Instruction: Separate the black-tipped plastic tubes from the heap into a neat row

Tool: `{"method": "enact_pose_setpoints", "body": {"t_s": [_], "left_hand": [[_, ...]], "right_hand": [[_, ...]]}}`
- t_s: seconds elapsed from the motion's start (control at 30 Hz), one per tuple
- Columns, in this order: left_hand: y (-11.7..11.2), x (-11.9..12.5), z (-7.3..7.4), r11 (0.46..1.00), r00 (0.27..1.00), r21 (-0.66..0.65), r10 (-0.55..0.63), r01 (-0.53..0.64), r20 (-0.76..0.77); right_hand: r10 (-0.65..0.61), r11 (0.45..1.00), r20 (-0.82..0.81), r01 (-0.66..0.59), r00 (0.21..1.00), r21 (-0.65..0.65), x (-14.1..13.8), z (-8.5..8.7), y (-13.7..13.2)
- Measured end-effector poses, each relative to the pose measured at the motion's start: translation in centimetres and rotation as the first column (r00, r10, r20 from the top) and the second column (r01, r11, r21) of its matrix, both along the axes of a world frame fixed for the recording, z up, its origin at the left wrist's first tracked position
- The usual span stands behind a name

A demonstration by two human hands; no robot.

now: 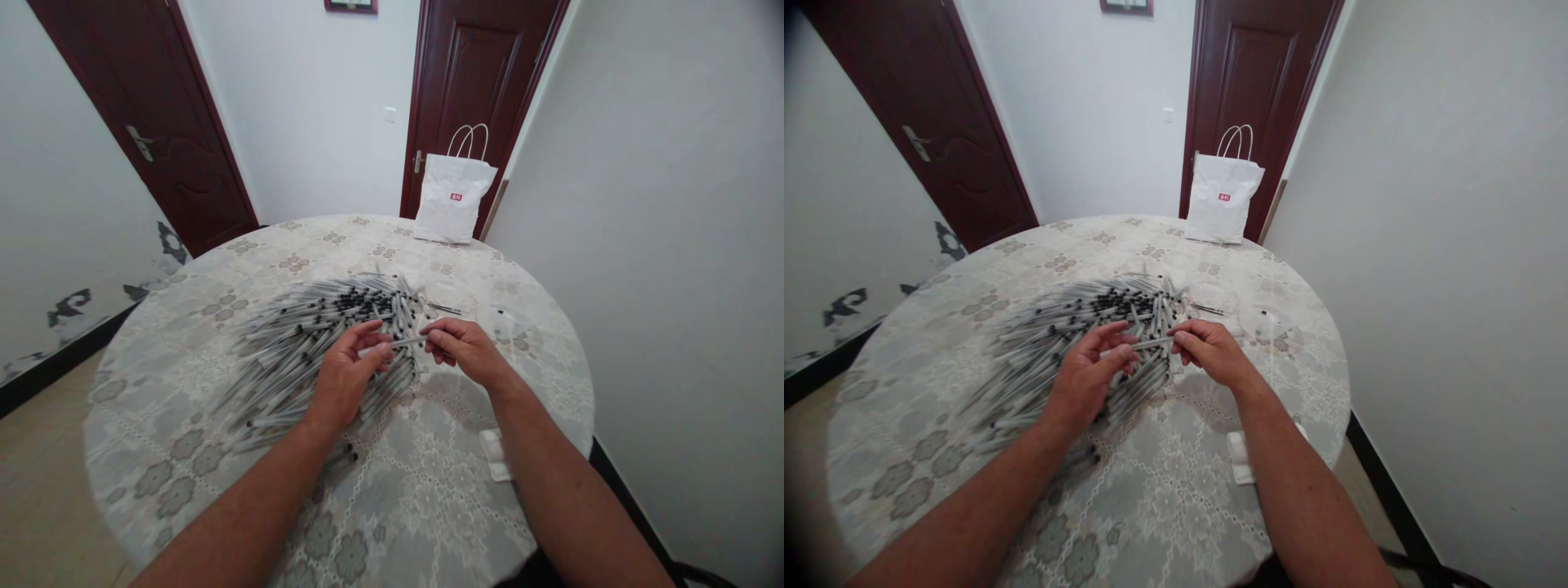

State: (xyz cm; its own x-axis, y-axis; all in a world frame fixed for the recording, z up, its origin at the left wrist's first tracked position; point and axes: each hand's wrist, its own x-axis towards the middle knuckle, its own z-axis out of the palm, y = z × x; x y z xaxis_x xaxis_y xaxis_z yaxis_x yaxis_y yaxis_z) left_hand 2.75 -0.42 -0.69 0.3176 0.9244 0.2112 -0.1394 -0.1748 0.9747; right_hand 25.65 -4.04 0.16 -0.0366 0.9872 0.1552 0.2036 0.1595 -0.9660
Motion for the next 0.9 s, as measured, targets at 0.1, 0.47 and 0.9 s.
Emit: {"method": "enact_pose_setpoints", "body": {"t_s": [0.1,0.47,0.9], "left_hand": [[0.2,0.4,0.1,0.953,0.942,-0.276,-0.024,0.122,0.334],[0.4,0.5,-0.3,0.912,0.900,-0.361,-0.019,0.194,0.435],[0.8,0.5,-0.6,0.908,0.911,-0.394,0.037,0.141,0.411]], "right_hand": [[0.000,1.000,-0.070,-0.001,0.998,-0.010,-1.1,-0.1,-0.1],[0.038,0.994,-0.033,-0.041,0.999,-0.104,-2.5,-1.6,0.3],[0.010,0.996,0.095,-0.019,0.995,0.088,-2.1,-1.0,0.2]]}}
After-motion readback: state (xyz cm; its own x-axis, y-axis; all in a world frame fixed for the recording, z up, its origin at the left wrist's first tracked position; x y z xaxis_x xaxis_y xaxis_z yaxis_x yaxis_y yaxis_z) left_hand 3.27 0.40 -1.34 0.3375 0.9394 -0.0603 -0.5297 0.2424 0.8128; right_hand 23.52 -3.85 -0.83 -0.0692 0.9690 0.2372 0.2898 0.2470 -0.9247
